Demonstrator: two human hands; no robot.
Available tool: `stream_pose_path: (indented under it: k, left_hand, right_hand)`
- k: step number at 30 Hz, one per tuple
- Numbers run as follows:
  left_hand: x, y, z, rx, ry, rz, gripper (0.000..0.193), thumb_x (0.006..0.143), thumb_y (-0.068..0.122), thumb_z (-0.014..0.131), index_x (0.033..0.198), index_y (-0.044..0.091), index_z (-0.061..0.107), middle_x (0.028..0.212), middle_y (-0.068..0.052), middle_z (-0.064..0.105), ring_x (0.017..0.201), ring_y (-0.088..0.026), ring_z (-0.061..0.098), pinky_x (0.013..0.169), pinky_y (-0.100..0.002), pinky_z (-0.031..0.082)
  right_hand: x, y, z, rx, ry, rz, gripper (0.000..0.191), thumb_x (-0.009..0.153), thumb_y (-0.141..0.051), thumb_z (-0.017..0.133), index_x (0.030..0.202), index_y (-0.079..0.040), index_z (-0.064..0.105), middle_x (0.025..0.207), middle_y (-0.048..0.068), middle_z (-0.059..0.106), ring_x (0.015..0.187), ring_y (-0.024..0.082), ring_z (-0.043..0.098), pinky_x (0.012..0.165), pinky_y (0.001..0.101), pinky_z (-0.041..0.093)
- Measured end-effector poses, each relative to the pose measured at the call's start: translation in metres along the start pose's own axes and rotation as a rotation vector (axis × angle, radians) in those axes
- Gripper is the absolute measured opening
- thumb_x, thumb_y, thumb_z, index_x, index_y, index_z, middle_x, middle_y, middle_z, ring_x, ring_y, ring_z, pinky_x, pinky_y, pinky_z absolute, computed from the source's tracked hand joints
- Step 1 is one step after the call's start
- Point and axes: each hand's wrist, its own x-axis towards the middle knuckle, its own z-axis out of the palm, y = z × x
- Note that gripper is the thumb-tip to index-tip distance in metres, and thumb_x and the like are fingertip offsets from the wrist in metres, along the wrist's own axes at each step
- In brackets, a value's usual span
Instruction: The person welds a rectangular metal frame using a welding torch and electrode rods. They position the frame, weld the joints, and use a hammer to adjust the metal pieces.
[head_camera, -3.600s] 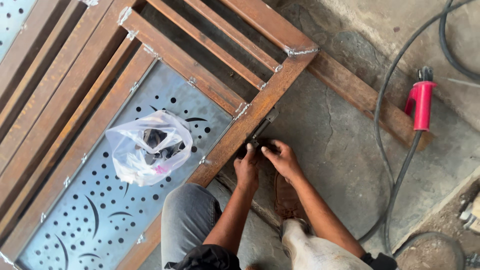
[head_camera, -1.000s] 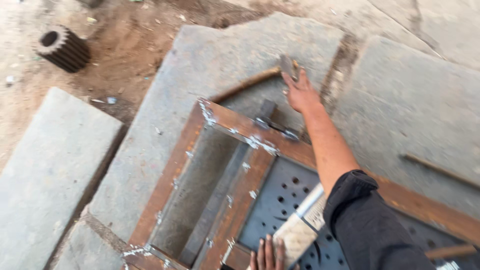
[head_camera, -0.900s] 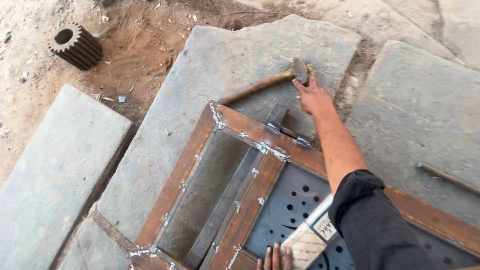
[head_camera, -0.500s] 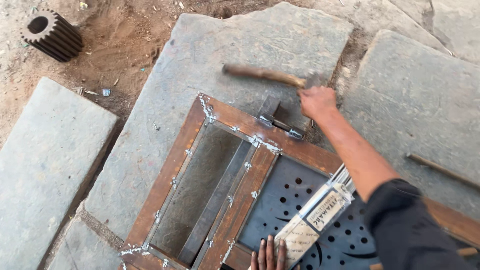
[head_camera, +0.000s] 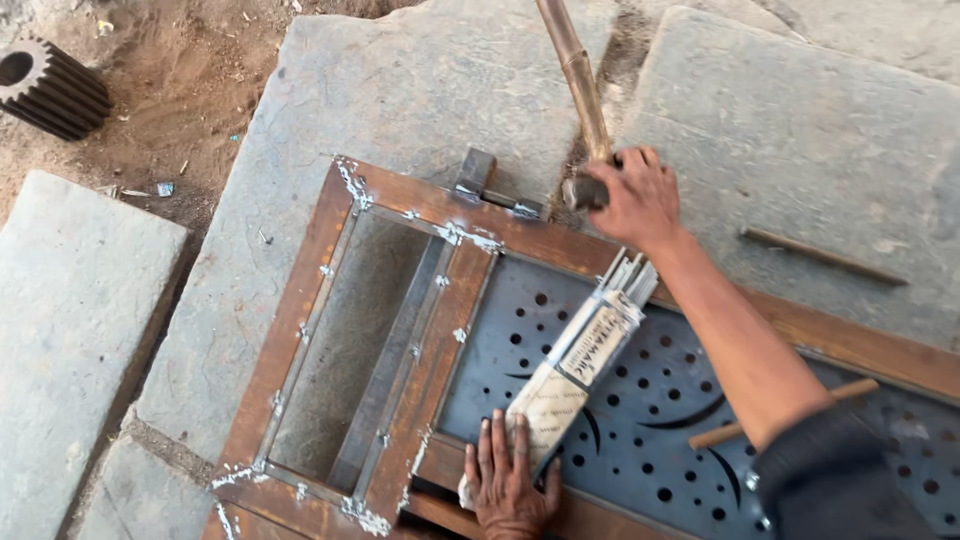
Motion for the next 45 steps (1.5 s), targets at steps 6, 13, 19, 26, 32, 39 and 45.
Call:
stream_pose_path:
  k: [6, 13, 19, 26, 32, 39, 45]
  left_hand:
    - [-0.005, 0.016, -0.02, 0.018, 0.114, 0.06, 0.08, 0.081, 0.054, 0.069, 0.149, 0.016, 0.048, 0.156, -0.018, 0.043, 0.141, -0.037, 0.041, 0.115, -0.057, 0.026]
    - [-0.039, 0.025, -0.02, 0.112, 0.043, 0.04, 0.085, 0.08, 0.056, 0.067, 0.153, 0.016, 0.046, 0.162, -0.018, 0.036, 0.148, -0.035, 0.037, 0.12, -0.055, 0.025]
    - [-0.102, 0.008, -0.037, -0.033, 0.08, 0.33, 0.089, 0.089, 0.06, 0.069, 0.152, 0.002, 0.043, 0.164, -0.027, 0.028, 0.15, -0.043, 0.029, 0.115, -0.061, 0.022]
    - [-0.532, 0.047, -0.039, -1.156, -0.899, 0.0, 0.064, 0.083, 0.028, 0.076, 0.138, 0.004, 0.056, 0.135, -0.017, 0.059, 0.124, -0.03, 0.055, 0.102, -0.044, 0.047]
    - [-0.766, 0.029, -0.161, -1.316, -0.762, -0.182, 0.046, 0.084, 0.021, 0.08, 0.122, 0.0, 0.066, 0.108, -0.01, 0.072, 0.096, -0.018, 0.066, 0.082, -0.034, 0.056]
    - [-0.902, 0.073, -0.34, -1.251, -1.098, 0.189, 0.033, 0.086, 0.025, 0.076, 0.103, -0.003, 0.072, 0.085, -0.008, 0.078, 0.075, -0.017, 0.073, 0.068, -0.031, 0.059]
    - [-0.962, 0.147, -0.336, -0.937, -1.247, 0.479, 0.043, 0.09, 0.035, 0.075, 0.113, -0.001, 0.072, 0.094, -0.007, 0.075, 0.081, -0.012, 0.069, 0.072, -0.029, 0.056]
  right_hand:
    - [-0.267, -0.027, -0.059, 0.736, 0.089, -0.239, 0.065, 0.066, -0.04, 0.089, 0.126, -0.024, 0.07, 0.127, 0.015, 0.063, 0.112, 0.028, 0.066, 0.097, 0.0446, 0.058]
    - [-0.605, -0.08, -0.006, 1.241, -0.319, 0.231, 0.063, 0.066, -0.029, 0.089, 0.125, -0.019, 0.071, 0.128, 0.016, 0.065, 0.117, 0.032, 0.065, 0.098, 0.0449, 0.055]
    - [-0.796, -0.071, -0.001, 1.276, -0.317, 0.526, 0.059, 0.074, -0.028, 0.086, 0.129, -0.018, 0.07, 0.128, 0.015, 0.067, 0.117, 0.031, 0.066, 0.099, 0.0427, 0.055]
    - [-1.001, -0.149, -0.057, 1.187, -0.175, 0.623, 0.054, 0.082, -0.027, 0.083, 0.134, -0.017, 0.069, 0.128, 0.013, 0.069, 0.118, 0.03, 0.067, 0.1, 0.0401, 0.055]
    - [-1.221, -0.283, -0.139, 0.815, -0.039, 0.362, 0.051, 0.09, -0.026, 0.08, 0.138, -0.016, 0.068, 0.127, 0.012, 0.071, 0.118, 0.029, 0.068, 0.102, 0.0379, 0.055]
    - [-1.39, -0.307, -0.24, 0.246, 0.422, 0.131, 0.084, 0.069, -0.032, 0.082, 0.141, -0.003, 0.051, 0.132, 0.02, 0.058, 0.119, 0.04, 0.061, 0.101, 0.0525, 0.048]
    - [-1.518, -0.28, -0.186, 0.674, 0.425, 0.347, 0.063, 0.085, -0.02, 0.082, 0.139, -0.003, 0.055, 0.119, 0.014, 0.068, 0.108, 0.029, 0.073, 0.091, 0.0385, 0.061]
